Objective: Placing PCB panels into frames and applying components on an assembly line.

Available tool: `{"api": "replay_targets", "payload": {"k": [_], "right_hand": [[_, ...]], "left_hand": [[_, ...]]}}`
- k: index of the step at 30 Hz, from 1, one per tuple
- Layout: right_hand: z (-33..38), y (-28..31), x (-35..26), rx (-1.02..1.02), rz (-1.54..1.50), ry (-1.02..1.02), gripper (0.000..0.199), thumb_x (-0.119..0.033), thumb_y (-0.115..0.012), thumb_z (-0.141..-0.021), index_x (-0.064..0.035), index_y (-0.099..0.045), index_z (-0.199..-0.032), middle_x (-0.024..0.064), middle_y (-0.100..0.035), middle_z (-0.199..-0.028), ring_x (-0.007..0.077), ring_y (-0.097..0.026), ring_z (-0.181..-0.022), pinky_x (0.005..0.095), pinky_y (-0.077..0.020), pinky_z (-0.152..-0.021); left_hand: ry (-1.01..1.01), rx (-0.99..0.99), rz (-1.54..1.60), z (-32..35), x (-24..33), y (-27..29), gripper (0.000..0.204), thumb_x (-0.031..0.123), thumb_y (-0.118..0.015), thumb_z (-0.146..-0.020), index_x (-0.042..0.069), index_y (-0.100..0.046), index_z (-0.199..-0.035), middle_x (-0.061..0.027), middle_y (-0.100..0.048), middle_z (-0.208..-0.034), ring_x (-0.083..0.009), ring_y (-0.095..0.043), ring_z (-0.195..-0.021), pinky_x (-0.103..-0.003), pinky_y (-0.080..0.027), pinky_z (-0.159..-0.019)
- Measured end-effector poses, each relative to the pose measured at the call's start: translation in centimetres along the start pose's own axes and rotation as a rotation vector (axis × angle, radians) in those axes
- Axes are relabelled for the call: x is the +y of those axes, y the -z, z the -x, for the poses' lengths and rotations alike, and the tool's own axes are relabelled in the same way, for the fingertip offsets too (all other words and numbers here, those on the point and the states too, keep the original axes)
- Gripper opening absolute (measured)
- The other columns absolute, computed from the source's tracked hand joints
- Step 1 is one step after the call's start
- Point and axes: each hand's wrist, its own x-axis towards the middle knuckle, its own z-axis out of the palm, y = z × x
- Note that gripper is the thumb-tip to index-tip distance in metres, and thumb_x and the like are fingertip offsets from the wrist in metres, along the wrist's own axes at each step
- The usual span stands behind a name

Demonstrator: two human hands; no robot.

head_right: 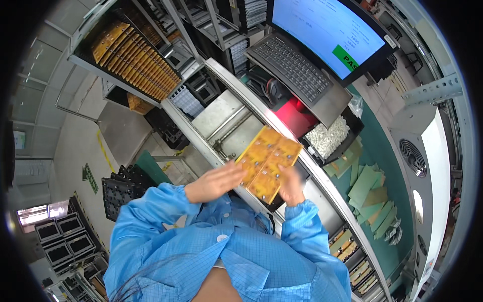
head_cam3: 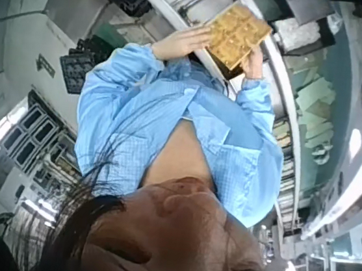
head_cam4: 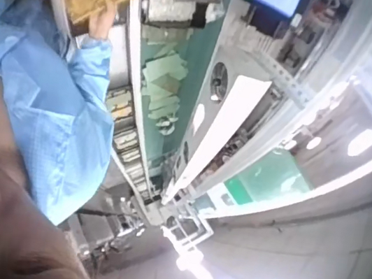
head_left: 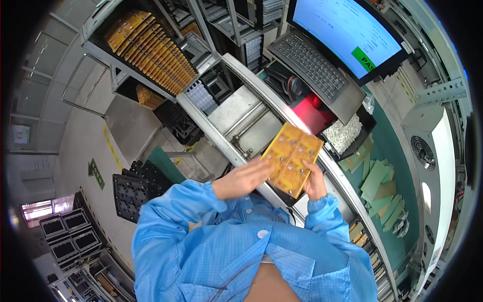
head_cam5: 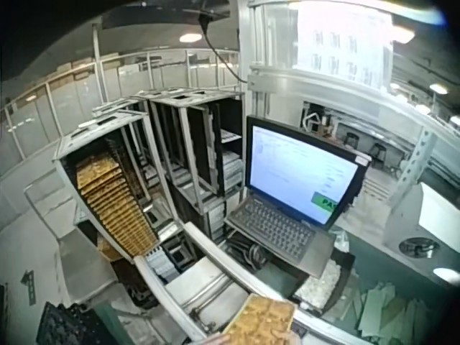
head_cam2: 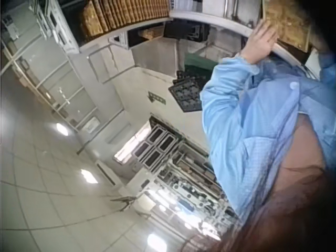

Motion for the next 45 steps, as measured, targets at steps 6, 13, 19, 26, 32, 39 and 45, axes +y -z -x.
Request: {"api": "replay_targets", "payload": {"k": [6,13,19,26,32,39,45], "right_hand": [[-7.3,6.2,-0.9,0.094,-0.004,0.176,0.042,-0.006,-0.053,-0.097,0.0022,-0.041,-0.137,0.0167,-0.056,-0.132,0.0310,-0.060,-0.116,0.0467,-0.0511,-0.100],[-12.6,6.4,-1.6,0.086,0.191,0.234,0.034,-0.007,-0.055,-0.097,0.0016,-0.048,-0.129,0.0132,-0.063,-0.119,0.0255,-0.065,-0.105,0.0391,-0.0559,-0.090],[-12.4,5.8,-2.2,0.098,0.228,0.256,0.034,-0.007,-0.053,-0.097,0.0015,-0.048,-0.129,0.0130,-0.063,-0.120,0.0258,-0.065,-0.105,0.0402,-0.0550,-0.092],[-5.6,5.5,0.9,0.141,0.251,0.236,0.044,-0.007,-0.055,-0.096,0.0027,-0.042,-0.136,0.0144,-0.057,-0.128,0.0284,-0.060,-0.115,0.0433,-0.0487,-0.100],[-2.7,5.8,2.9,0.192,0.254,0.175,0.042,-0.008,-0.055,-0.097,0.0030,-0.043,-0.135,0.0148,-0.059,-0.128,0.0285,-0.061,-0.114,0.0427,-0.0500,-0.098],[-3.9,5.8,2.6,0.164,0.283,0.217,0.039,-0.008,-0.054,-0.097,0.0031,-0.046,-0.134,0.0143,-0.059,-0.127,0.0268,-0.061,-0.113,0.0407,-0.0500,-0.097],[-10.8,4.8,-0.5,0.230,0.328,0.333,0.034,-0.009,-0.055,-0.097,0.0026,-0.050,-0.128,0.0123,-0.062,-0.124,0.0255,-0.062,-0.111,0.0391,-0.0508,-0.095]], "left_hand": [[0.719,0.227,0.237,1.2,0.4,-4.0,0.046,0.024,-0.070,-0.088,0.007,-0.060,-0.129,-0.0183,-0.040,-0.149,-0.0372,-0.049,-0.127,-0.041,-0.044,-0.103],[0.990,0.276,0.196,8.4,3.9,-4.9,0.031,0.010,-0.061,-0.094,0.005,-0.063,-0.124,-0.0177,-0.049,-0.143,-0.0348,-0.061,-0.115,-0.038,-0.052,-0.092],[1.094,0.270,0.181,9.2,4.7,-4.9,0.028,0.010,-0.060,-0.094,0.003,-0.064,-0.121,-0.0181,-0.055,-0.136,-0.0349,-0.062,-0.113,-0.037,-0.052,-0.091],[1.154,0.310,0.325,7.4,2.7,-6.0,0.032,0.014,-0.058,-0.095,0.002,-0.060,-0.125,-0.0201,-0.057,-0.132,-0.0368,-0.060,-0.115,-0.038,-0.050,-0.094],[1.088,0.346,0.472,2.8,1.6,-6.0,0.034,0.017,-0.058,-0.096,0.000,-0.059,-0.125,-0.0227,-0.057,-0.131,-0.0390,-0.057,-0.118,-0.041,-0.047,-0.099],[1.022,0.340,0.400,2.3,1.7,-7.2,0.036,0.016,-0.059,-0.095,0.000,-0.058,-0.127,-0.0238,-0.058,-0.130,-0.0389,-0.055,-0.122,-0.040,-0.044,-0.103],[1.036,0.342,0.400,3.7,2.4,-7.2,0.037,0.014,-0.058,-0.094,0.000,-0.057,-0.128,-0.0228,-0.058,-0.130,-0.0384,-0.056,-0.121,-0.040,-0.044,-0.102]]}}
